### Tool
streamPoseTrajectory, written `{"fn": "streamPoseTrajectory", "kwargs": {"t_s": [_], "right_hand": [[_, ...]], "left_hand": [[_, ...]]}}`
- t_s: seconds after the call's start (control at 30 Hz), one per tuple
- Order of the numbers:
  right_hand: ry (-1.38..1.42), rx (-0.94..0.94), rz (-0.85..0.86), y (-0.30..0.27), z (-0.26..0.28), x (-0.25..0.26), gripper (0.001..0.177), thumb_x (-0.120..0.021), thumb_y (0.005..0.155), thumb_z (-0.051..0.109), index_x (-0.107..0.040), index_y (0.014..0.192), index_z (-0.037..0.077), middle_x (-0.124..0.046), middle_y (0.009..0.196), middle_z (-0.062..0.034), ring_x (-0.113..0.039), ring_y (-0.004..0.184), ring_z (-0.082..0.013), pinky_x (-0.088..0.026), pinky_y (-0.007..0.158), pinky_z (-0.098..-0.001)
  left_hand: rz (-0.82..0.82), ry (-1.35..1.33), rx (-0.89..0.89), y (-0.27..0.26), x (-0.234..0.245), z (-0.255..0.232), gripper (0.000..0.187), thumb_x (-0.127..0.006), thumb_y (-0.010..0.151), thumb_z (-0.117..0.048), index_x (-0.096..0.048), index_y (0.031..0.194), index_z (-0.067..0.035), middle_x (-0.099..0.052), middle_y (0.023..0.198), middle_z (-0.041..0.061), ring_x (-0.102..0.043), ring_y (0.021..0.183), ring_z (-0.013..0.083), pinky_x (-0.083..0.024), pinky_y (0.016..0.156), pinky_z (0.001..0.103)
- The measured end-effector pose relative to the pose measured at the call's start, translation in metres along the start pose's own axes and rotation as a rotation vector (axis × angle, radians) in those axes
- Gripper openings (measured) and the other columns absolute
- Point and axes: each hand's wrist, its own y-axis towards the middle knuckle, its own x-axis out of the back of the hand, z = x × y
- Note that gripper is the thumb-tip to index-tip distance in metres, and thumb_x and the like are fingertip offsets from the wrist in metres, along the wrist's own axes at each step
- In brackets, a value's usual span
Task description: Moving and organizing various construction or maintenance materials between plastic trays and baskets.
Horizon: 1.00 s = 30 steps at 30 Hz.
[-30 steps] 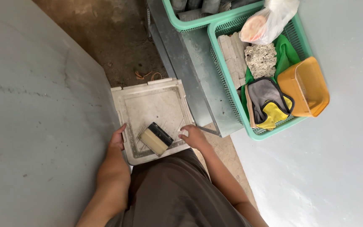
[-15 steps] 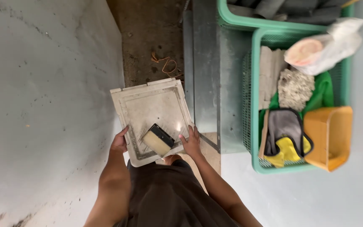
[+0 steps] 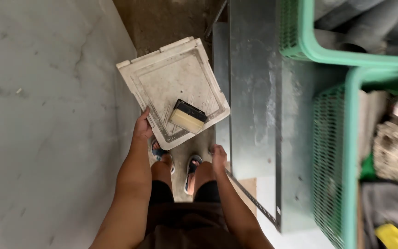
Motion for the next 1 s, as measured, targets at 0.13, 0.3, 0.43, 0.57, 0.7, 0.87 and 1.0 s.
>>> {"fn": "streamPoseTrajectory", "kwargs": {"t_s": [0.13,0.3,0.43,0.57,0.7,0.87,1.0], "right_hand": [[-0.587,-0.133,0.106,0.057,-0.009,-0.055,0.029,-0.066,0.095,0.029,-0.073,0.104,0.003,-0.071,0.088,-0.0108,-0.063,0.076,-0.0195,-0.049,0.07,-0.0355],[-0.643,0.134,0.161,0.185,-0.125,-0.078,0.031,-0.07,0.088,0.024,-0.076,0.113,0.006,-0.076,0.109,-0.01,-0.071,0.099,-0.0221,-0.054,0.088,-0.0334],[-0.729,-0.116,0.267,0.267,-0.178,-0.111,0.038,-0.075,0.085,0.027,-0.073,0.117,0.007,-0.075,0.112,-0.0117,-0.07,0.101,-0.0249,-0.053,0.087,-0.0376],[-0.898,0.022,0.34,0.351,-0.248,-0.141,0.051,-0.079,0.084,0.033,-0.07,0.128,0.01,-0.069,0.13,-0.0184,-0.067,0.116,-0.03,-0.053,0.097,-0.0394],[-0.767,0.286,0.484,0.405,-0.255,-0.191,0.054,-0.079,0.08,0.025,-0.07,0.132,0.012,-0.018,0.159,-0.0289,-0.056,0.129,-0.0366,-0.049,0.1,-0.0418],[-0.651,0.201,0.541,0.472,-0.281,-0.223,0.04,-0.085,0.087,0.02,-0.071,0.122,0.004,-0.05,0.137,-0.0329,-0.05,0.103,-0.0442,-0.045,0.077,-0.0493],[-0.117,-0.103,0.569,0.507,-0.345,-0.207,0.022,-0.08,0.083,0.008,-0.077,0.104,0.002,-0.076,0.097,-0.0119,-0.062,0.073,-0.0171,-0.049,0.056,-0.0328]], "left_hand": [[0.003,0.065,-0.009,0.099,0.031,-0.027,0.053,-0.062,0.1,-0.033,-0.055,0.144,-0.004,-0.064,0.138,0.013,-0.061,0.124,0.0292,-0.049,0.107,0.043],[0.076,0.171,-0.038,0.191,0.041,-0.047,0.058,-0.062,0.1,-0.035,-0.053,0.145,-0.001,-0.062,0.14,0.016,-0.059,0.127,0.0315,-0.047,0.11,0.045],[0.168,0.109,-0.078,0.254,0.047,-0.041,0.059,-0.061,0.099,-0.036,-0.051,0.144,0.0,-0.062,0.141,0.02,-0.059,0.131,0.0342,-0.046,0.113,0.047],[0.201,0.01,-0.12,0.315,0.079,-0.022,0.06,-0.062,0.1,-0.038,-0.051,0.143,0.003,-0.062,0.142,0.023,-0.059,0.133,0.0359,-0.045,0.116,0.048],[0.241,-0.077,-0.115,0.355,0.093,-0.016,0.06,-0.062,0.099,-0.038,-0.053,0.143,0.003,-0.063,0.139,0.02,-0.061,0.128,0.0355,-0.049,0.111,0.05],[0.238,0.0,-0.167,0.38,0.109,-0.025,0.059,-0.062,0.101,-0.037,-0.054,0.143,0.003,-0.063,0.137,0.02,-0.062,0.124,0.0343,-0.052,0.107,0.048],[0.239,0.08,-0.134,0.358,0.093,-0.03,0.06,-0.062,0.1,-0.037,-0.054,0.142,0.006,-0.065,0.136,0.024,-0.064,0.124,0.0345,-0.052,0.107,0.046]]}}
